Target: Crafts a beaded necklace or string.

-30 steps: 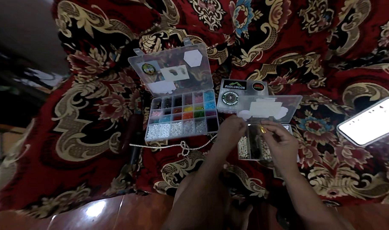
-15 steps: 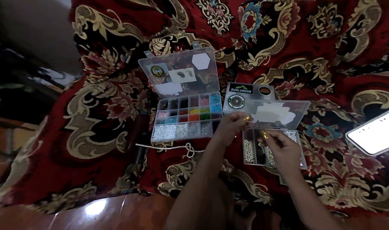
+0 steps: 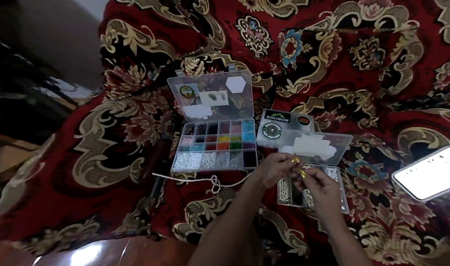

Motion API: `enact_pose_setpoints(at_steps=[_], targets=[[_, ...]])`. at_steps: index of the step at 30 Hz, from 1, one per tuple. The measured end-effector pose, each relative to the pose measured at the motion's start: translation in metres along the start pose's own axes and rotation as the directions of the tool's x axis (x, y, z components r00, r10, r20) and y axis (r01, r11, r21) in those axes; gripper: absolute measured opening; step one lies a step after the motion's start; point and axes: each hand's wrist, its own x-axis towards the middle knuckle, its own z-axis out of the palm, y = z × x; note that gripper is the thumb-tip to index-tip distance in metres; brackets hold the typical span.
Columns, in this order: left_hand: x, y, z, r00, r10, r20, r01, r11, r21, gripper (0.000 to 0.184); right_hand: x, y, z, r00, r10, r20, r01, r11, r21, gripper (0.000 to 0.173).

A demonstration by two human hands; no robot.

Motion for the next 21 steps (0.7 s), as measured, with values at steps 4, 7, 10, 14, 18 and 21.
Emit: enact_pose_setpoints(at_steps=[4,7,10,14,18,21], targets=[[0.0006,-0.0013,0.0009,1.0,-0.009,0.003,0.009,1.0,-0.009,0.019,-0.0005,-0.0013,-0.0009,1.0,0.006,0.019,-0.006,1.0,0.0,0.012],[0.0008,-0.002,0.0009,1.0,0.0,0.008,0.0,1.0,-0.014,0.019,-0.0001,-0.0003,-0.0007,1.0,0.007,0.018,-0.008,1.0,0.009,0.012],[0.0014,-0.003,-0.0006,1.0,0.014,0.01,-0.014,1.0,0.005,0.02,-0.0004,-0.0002,-0.0012,1.0,0.001,0.025,-0.001,1.0,0.004,0.012],[0.0011,-0.0029,-0.001,1.0,0.011,0.003,-0.011,1.0,0.006,0.019,-0.0003,0.0003,-0.0007,1.0,0.008,0.025,-0.008,1.0,-0.002,0.012],[0.001,-0.0024,-0.0022,1.0,0.005,0.014,-0.005,1.0,0.009,0.018,-0.0004,-0.0005,-0.0001,0.999,0.021,0.026,-0.021,1.0,-0.002,0.012],[0.0012,-0.002,-0.0026,1.0,0.002,0.019,-0.002,1.0,0.025,0.018,-0.0006,-0.0008,-0.0004,0.999,0.034,0.021,-0.034,0.999,-0.013,0.012]])
